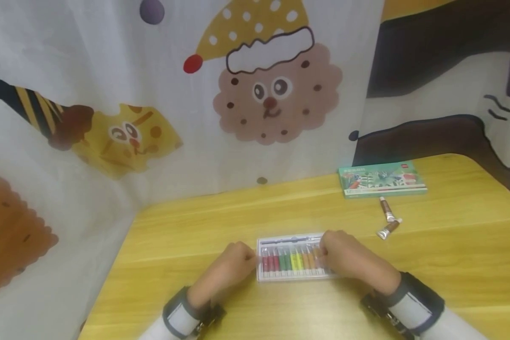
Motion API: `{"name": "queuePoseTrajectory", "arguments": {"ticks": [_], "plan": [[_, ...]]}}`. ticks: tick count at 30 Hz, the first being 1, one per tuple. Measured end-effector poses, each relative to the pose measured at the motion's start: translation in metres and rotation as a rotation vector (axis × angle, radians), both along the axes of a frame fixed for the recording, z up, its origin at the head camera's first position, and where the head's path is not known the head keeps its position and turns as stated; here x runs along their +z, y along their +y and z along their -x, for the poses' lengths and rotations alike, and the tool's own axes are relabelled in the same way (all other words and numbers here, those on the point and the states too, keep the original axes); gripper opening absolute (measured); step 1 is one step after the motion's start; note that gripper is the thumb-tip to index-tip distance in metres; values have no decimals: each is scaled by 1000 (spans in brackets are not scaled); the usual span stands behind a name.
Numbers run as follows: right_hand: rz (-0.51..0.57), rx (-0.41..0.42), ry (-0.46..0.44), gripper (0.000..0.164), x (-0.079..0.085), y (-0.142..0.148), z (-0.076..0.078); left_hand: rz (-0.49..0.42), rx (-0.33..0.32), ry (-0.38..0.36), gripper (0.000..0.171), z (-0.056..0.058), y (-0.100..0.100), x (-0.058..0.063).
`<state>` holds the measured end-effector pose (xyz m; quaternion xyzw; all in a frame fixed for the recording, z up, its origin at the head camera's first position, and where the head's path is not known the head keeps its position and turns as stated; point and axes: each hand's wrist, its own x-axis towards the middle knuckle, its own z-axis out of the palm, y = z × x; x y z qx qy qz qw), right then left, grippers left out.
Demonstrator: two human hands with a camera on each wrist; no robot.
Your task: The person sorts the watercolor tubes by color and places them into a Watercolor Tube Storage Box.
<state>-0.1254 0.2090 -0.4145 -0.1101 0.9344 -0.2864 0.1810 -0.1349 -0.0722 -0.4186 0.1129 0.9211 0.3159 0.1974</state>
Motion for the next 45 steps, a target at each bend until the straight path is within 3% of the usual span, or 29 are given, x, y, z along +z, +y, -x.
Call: {"name": "queuePoseTrajectory", "arguments": {"ticks": [10, 15, 21, 27, 32, 35, 45], "plan": [[38, 22, 51, 14, 6, 1, 4, -3, -1, 5, 44, -1, -1, 1], [27, 6, 165, 9, 12, 18, 11, -6, 6, -4, 42, -2, -1, 2], [-25, -102, 286, 28, 17, 56, 27, -6, 5, -4, 42, -2, -1, 1], [-110, -190, 257, 38, 17, 104, 41, -12, 1, -3, 44, -1, -1, 0], [-164, -83, 265, 12, 11, 140, 47, -13, 0, -5, 44, -2, -2, 1], [-184, -15, 298, 18, 7, 148, 46, -13, 1, -5, 43, -2, -2, 1], [-191, 112, 201, 29, -5, 146, 47, -19, -12, 6, 45, -2, -1, 2]]}}
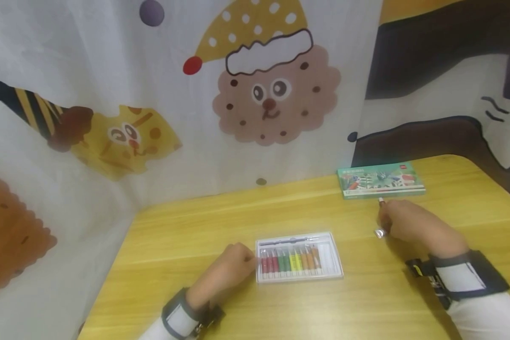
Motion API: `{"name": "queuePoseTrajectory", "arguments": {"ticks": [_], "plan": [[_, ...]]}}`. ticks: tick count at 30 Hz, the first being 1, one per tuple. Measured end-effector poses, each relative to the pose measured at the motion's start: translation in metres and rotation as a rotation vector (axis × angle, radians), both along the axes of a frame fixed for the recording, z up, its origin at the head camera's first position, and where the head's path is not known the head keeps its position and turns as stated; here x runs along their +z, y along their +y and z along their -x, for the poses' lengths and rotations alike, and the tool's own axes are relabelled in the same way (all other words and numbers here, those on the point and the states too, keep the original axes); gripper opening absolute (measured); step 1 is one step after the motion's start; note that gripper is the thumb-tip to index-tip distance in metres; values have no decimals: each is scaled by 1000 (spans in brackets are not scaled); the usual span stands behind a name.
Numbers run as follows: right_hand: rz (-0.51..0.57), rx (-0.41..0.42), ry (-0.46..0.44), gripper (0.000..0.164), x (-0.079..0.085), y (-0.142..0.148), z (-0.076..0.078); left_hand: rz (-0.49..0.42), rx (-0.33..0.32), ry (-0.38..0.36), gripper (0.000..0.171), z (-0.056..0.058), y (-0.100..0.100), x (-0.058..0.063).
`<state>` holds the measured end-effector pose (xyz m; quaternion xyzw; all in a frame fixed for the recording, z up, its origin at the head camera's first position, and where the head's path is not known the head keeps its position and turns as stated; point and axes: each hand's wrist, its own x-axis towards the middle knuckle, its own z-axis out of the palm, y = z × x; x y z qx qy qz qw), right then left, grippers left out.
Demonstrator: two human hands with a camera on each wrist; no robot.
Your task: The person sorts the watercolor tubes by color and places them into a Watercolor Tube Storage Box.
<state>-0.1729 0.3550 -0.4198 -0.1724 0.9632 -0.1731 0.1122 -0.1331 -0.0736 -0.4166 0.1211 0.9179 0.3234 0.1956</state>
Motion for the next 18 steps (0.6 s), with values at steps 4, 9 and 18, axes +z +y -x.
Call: {"name": "queuePoseTrajectory", "arguments": {"ticks": [4, 9, 18], "plan": [[-17, -20, -31, 17, -1, 0, 1, 0, 0, -5, 45, 1, 0, 0], [-10, -37, -50, 9, -2, -1, 0, 5, 1, -6, 45, 1, 0, -1], [39, -97, 40, 6, 1, -10, -2, 9, -4, 8, 48, 0, 0, -1]]}}
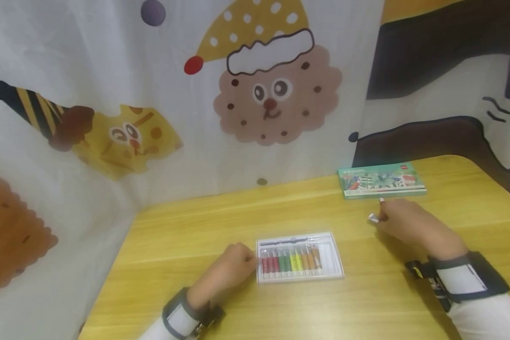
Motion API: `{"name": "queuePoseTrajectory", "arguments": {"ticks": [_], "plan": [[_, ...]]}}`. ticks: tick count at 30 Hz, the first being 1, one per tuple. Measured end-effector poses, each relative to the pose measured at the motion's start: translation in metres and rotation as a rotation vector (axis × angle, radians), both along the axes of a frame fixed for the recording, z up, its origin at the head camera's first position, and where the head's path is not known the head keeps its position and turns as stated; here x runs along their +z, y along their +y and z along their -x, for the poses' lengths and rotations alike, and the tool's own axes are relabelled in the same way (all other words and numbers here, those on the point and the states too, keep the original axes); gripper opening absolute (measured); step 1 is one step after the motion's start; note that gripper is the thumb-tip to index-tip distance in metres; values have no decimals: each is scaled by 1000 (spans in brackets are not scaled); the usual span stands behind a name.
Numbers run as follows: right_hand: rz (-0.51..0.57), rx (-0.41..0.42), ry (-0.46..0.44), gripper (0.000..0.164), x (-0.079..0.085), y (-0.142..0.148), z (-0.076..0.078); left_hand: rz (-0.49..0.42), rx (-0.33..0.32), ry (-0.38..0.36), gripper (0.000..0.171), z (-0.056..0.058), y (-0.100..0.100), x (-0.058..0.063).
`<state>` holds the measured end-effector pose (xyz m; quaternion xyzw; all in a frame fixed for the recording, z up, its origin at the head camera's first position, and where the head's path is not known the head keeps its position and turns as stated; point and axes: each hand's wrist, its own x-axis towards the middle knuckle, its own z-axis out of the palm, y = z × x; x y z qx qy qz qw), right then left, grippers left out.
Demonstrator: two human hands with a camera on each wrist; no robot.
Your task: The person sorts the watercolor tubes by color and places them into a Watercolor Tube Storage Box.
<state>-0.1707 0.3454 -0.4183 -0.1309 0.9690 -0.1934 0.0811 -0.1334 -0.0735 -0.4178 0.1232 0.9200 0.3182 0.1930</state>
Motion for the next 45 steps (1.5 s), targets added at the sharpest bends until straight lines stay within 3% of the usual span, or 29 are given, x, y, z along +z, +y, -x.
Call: {"name": "queuePoseTrajectory", "arguments": {"ticks": [4, 10, 19, 31, 45], "plan": [[72, -50, 44, 12, 11, -11, -4, -3, 7, -12, 46, 1, 0, -1], [223, -107, -8, 11, 27, -42, -15, -3, 9, -15, 46, 1, 0, -1], [331, -107, -111, 12, 25, -88, -30, -12, 9, -19, 49, -1, 0, 2], [336, -108, -247, 10, 16, -118, -40, -19, 0, -14, 47, 0, 0, 2], [267, -134, -223, 9, 9, -134, -46, -22, 1, -10, 48, -1, -1, 2]]}}
